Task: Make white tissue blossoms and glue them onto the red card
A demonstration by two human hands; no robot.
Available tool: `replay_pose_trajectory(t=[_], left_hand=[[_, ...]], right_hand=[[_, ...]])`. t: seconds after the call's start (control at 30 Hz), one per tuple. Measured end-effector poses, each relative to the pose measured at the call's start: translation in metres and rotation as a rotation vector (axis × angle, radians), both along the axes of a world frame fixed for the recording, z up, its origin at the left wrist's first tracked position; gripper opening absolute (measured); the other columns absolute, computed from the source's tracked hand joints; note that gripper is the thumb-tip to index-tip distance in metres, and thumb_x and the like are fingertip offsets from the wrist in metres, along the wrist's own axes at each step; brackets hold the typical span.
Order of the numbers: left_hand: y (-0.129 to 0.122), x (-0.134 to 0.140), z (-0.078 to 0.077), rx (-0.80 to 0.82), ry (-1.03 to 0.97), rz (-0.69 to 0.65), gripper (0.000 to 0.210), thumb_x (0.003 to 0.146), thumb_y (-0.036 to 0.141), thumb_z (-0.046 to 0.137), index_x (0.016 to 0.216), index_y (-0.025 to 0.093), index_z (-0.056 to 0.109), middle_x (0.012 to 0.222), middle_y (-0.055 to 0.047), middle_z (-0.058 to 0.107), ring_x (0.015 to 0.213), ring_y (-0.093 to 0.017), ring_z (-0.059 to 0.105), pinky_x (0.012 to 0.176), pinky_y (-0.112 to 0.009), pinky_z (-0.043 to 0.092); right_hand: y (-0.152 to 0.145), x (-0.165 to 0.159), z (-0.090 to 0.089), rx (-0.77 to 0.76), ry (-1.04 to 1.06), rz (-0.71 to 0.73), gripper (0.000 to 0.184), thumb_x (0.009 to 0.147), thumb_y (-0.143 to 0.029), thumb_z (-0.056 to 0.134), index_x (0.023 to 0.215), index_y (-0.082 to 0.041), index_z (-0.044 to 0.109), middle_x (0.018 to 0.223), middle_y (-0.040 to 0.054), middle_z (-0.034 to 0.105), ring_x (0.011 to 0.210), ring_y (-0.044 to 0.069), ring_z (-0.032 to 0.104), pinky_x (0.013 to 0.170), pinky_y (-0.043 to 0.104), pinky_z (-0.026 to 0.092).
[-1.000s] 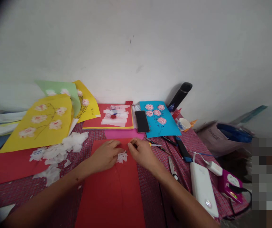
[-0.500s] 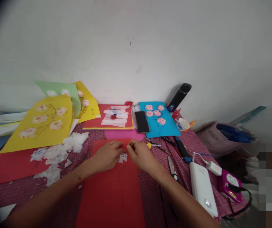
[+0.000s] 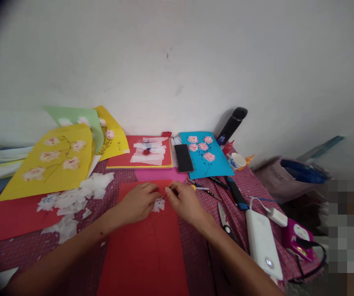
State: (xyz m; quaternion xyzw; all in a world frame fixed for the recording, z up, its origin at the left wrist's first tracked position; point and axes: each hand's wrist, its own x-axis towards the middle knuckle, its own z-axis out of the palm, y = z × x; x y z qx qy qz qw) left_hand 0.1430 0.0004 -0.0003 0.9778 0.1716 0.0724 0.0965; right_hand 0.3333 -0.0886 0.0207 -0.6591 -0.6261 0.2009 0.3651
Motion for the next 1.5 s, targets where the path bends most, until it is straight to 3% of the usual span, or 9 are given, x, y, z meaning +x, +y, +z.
replay_pose_trajectory(t=[0.23, 0.57, 0.97, 1.23, 1.5], left_hand=[[-0.001, 0.001, -0.003, 0.048, 0.010, -0.004, 0.022, 0.092, 0.016, 0.051, 0.104, 0.019, 0.069, 0.097, -0.008, 0.061, 0.093, -0.023, 0.056, 0.087, -0.038, 0.046], [-0.001, 0.000, -0.003, 0.056, 0.022, -0.008, 0.024, 0.092, 0.017, 0.051, 0.108, 0.020, 0.068, 0.099, -0.008, 0.061, 0.096, -0.024, 0.056, 0.088, -0.039, 0.045], [0.013, 0.014, 0.005, -0.078, -0.036, 0.065, 0.021, 0.094, 0.019, 0.049, 0.094, 0.016, 0.070, 0.094, -0.008, 0.066, 0.090, -0.021, 0.060, 0.081, -0.033, 0.046], [0.026, 0.042, 0.020, -0.125, 0.131, 0.007, 0.028, 0.093, 0.029, 0.052, 0.081, 0.015, 0.073, 0.076, -0.010, 0.069, 0.070, -0.020, 0.062, 0.065, -0.030, 0.041], [0.027, 0.046, 0.016, -0.136, 0.199, 0.041, 0.030, 0.091, 0.031, 0.052, 0.076, 0.015, 0.072, 0.073, -0.012, 0.071, 0.065, -0.022, 0.065, 0.058, -0.030, 0.038]], right_hand=[[0.001, 0.000, -0.004, -0.005, 0.067, -0.004, 0.016, 0.093, -0.024, 0.056, 0.084, -0.020, 0.069, 0.080, 0.0039, 0.074, 0.071, 0.018, 0.066, 0.065, 0.027, 0.047], [-0.002, 0.000, -0.007, 0.023, 0.159, -0.042, 0.014, 0.091, -0.024, 0.055, 0.083, -0.019, 0.066, 0.077, 0.0015, 0.070, 0.068, 0.016, 0.062, 0.066, 0.027, 0.048], [-0.004, 0.000, 0.003, -0.035, -0.009, 0.048, 0.017, 0.094, -0.019, 0.050, 0.089, -0.019, 0.067, 0.085, 0.0061, 0.074, 0.075, 0.019, 0.066, 0.069, 0.029, 0.047], [-0.003, -0.004, 0.011, -0.073, -0.093, 0.089, 0.018, 0.094, -0.012, 0.049, 0.092, -0.018, 0.066, 0.087, 0.0063, 0.072, 0.078, 0.018, 0.065, 0.073, 0.028, 0.046], [-0.005, -0.003, 0.009, -0.066, -0.054, 0.092, 0.016, 0.093, -0.012, 0.050, 0.091, -0.019, 0.064, 0.088, 0.0059, 0.071, 0.081, 0.019, 0.065, 0.075, 0.029, 0.047]])
